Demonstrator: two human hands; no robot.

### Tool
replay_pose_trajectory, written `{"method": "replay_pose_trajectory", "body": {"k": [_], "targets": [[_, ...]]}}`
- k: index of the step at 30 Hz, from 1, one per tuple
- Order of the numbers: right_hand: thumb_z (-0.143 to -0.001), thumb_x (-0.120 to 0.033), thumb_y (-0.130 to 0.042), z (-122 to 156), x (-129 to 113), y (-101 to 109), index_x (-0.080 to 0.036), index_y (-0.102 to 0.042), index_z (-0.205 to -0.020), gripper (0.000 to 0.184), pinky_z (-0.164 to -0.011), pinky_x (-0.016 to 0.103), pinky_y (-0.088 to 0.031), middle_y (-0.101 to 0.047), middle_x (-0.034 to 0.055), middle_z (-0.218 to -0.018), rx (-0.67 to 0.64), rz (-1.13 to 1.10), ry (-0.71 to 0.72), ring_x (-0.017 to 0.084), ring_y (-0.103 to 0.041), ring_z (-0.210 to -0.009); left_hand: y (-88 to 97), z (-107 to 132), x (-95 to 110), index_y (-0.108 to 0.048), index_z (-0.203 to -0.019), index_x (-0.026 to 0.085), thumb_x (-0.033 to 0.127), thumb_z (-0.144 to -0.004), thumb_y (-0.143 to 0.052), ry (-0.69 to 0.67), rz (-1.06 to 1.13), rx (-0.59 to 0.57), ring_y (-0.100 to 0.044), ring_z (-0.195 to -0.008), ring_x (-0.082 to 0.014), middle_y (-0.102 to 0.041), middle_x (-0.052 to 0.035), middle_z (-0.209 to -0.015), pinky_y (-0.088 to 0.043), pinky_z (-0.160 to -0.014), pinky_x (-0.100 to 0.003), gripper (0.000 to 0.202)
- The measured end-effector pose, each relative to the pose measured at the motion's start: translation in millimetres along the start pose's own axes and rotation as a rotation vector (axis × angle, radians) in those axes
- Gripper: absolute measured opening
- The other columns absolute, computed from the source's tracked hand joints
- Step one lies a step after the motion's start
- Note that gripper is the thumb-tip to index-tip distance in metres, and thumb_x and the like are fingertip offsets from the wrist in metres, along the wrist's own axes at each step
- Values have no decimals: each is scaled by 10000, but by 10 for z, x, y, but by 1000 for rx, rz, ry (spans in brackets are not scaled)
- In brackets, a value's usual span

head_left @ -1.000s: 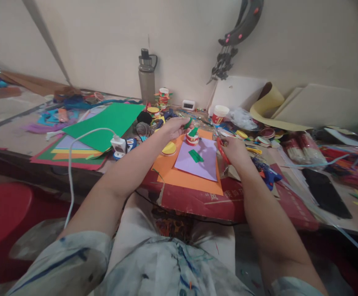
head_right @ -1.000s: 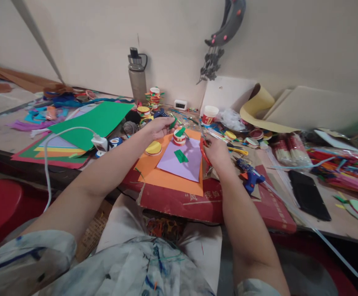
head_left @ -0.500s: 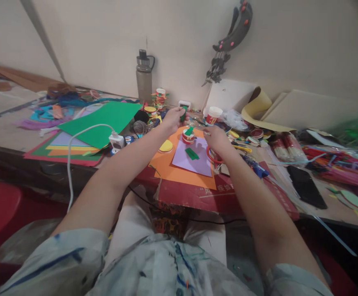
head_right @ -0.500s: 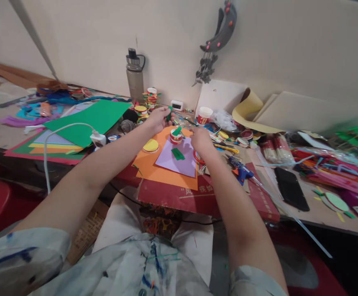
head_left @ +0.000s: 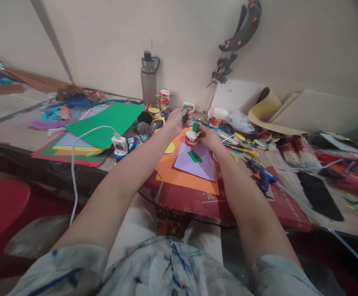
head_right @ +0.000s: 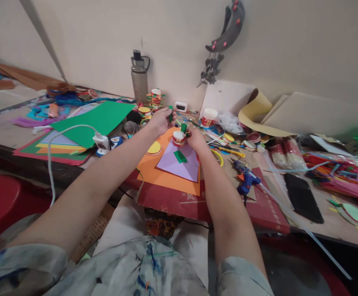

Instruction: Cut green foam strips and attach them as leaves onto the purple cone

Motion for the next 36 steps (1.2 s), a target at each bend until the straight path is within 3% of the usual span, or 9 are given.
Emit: {"method": "replay_pose_trajectory", "body": {"k": [4,8,13,16,19,24,28,32,36], "targets": [[-805,-163,-708,-1,55,100,-137,-789,-973,188,-751,319,-536,-746,47,-789,24,-28,-86,203,-675,-745,137,-35,-86,-617,-895,152,119,-1064,-480,-36,4,23,-542,-541,-42,-563,54,-660,-385,-534,-186,220],[-866,-157,-614,31,104,244,-144,-750,-912,145,-664,250,-482,-705,19,-714,154,-278,-122,145,-644,-653,254,-7,-175,-637,-937,148,133,-1053,-504,-100,-106,11,-583,-579,-46,-614,43,-715,-418,-558,-185,177],[-879,-263,-622,105,-62,356,-156,-726,-903,151,-585,230,-422,-616,-24,-651,252,-571,-39,115,-535,-576,93,152,-235,-656,-990,151,184,-1061,-492,-128,-367,-138,-688,-674,-94,-726,-11,-809,-496,-609,-198,182],[-854,-285,-663,163,-266,343,-164,-725,-870,136,-644,258,-460,-568,-40,-638,222,-541,61,124,-518,-612,-30,260,-283,-663,-943,144,161,-1040,-531,-113,-399,-197,-702,-677,-106,-727,-18,-807,-551,-668,-227,164],[-827,-226,-676,223,-392,301,-159,-713,-916,117,-712,288,-502,-626,-18,-713,227,-408,84,149,-570,-682,-81,304,-327,-646,-898,141,146,-1029,-558,-86,-344,-213,-665,-617,-94,-665,13,-717,-566,-674,-229,158],[-841,-191,-691,268,-453,290,-150,-693,-1030,193,-819,335,-532,-713,57,-879,317,-141,133,190,-633,-787,-96,279,-348,-601,-762,131,105,-1048,-490,-64,-400,-249,-551,-533,-71,-594,12,-637,-470,-574,-191,308],[-857,-289,-750,196,-332,264,-124,-677,-1190,379,-890,372,-558,-748,122,-1118,193,-181,140,216,-686,-923,-11,183,-294,-581,-782,147,107,-1066,-444,-80,-425,-161,-495,-498,-63,-563,25,-613,-356,-509,-195,318],[-753,-265,-876,183,-187,155,-146,-611,-1415,722,-1109,458,-494,-662,178,-1439,-23,5,145,312,-643,-1285,106,91,-228,-576,-821,155,64,-1049,-406,-89,-349,-45,-505,-524,-56,-604,17,-656,-356,-533,-194,298],[-783,-268,-873,232,-130,38,-178,-630,-1429,696,-1142,457,-477,-664,177,-1458,-136,177,126,352,-627,-1344,129,87,-232,-592,-852,151,38,-1018,-414,-60,-304,-25,-532,-543,-59,-634,5,-685,-376,-552,-208,268]]}}
Point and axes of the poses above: each hand's wrist, its own z-axis away from the middle knuckle, its own y-axis out of the back of the hand, x = y × z, the point moved 5 cm from there along -z, towards the middle knuckle
